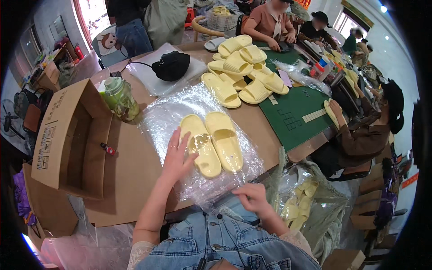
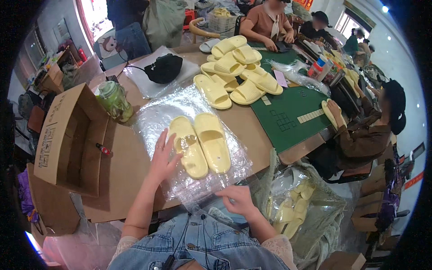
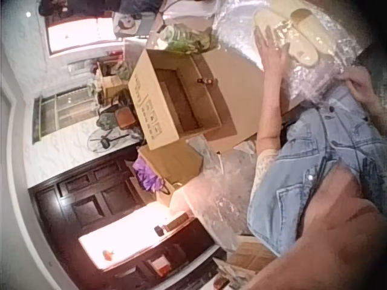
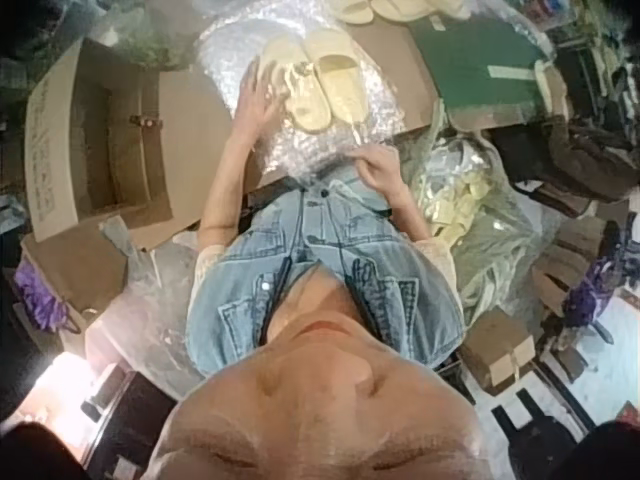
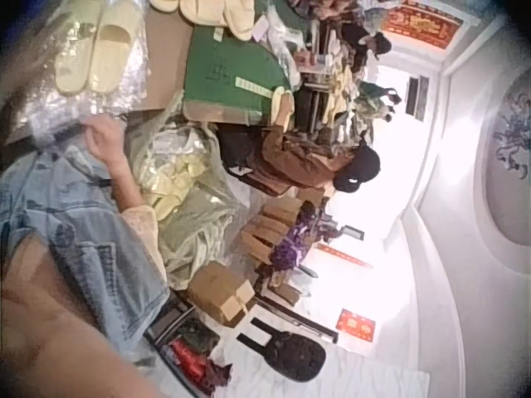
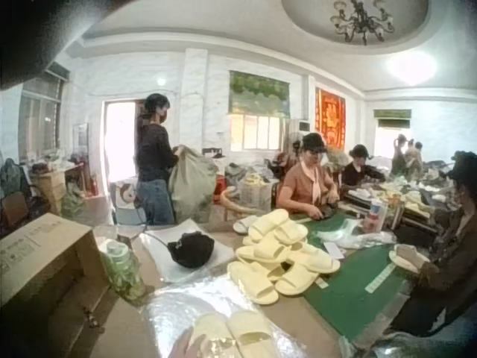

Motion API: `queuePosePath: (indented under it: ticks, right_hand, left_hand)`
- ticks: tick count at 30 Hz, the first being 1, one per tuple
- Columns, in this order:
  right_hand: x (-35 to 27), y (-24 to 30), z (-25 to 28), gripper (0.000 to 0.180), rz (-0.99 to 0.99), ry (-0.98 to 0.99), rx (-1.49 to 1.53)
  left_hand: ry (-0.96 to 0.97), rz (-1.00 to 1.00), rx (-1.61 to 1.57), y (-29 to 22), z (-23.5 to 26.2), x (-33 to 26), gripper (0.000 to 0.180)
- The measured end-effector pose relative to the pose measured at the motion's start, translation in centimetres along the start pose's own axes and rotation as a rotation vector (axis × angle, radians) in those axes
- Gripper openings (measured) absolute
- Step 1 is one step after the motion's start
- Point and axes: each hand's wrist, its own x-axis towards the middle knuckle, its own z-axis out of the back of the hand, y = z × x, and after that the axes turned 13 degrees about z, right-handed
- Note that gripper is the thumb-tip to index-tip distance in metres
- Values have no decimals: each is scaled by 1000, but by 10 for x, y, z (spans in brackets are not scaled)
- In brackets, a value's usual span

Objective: The person repeatedly picks up pairs of yellow and black slippers from a pile on a table, places them onto a sheet of bubble wrap, and wraps them. The wrapped pairs are then placed into a large sack. The task is performed in a repetitive, one-at-a-time manner.

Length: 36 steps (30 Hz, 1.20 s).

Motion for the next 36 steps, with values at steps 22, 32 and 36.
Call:
queuePosePath:
  ticks: [22,32,36]
  right_hand:
    - [132,-101,-92,53,-385,182,-609]
    - [128,-104,-95,22,-333,78,-476]
    - [112,-102,-84,22,-358,14,-474]
  left_hand:
    - [123,98,105,45,-23,-3,84]
    - [72,91,266,35,-26,-6,87]
    - [20,119,333,33,-30,-9,87]
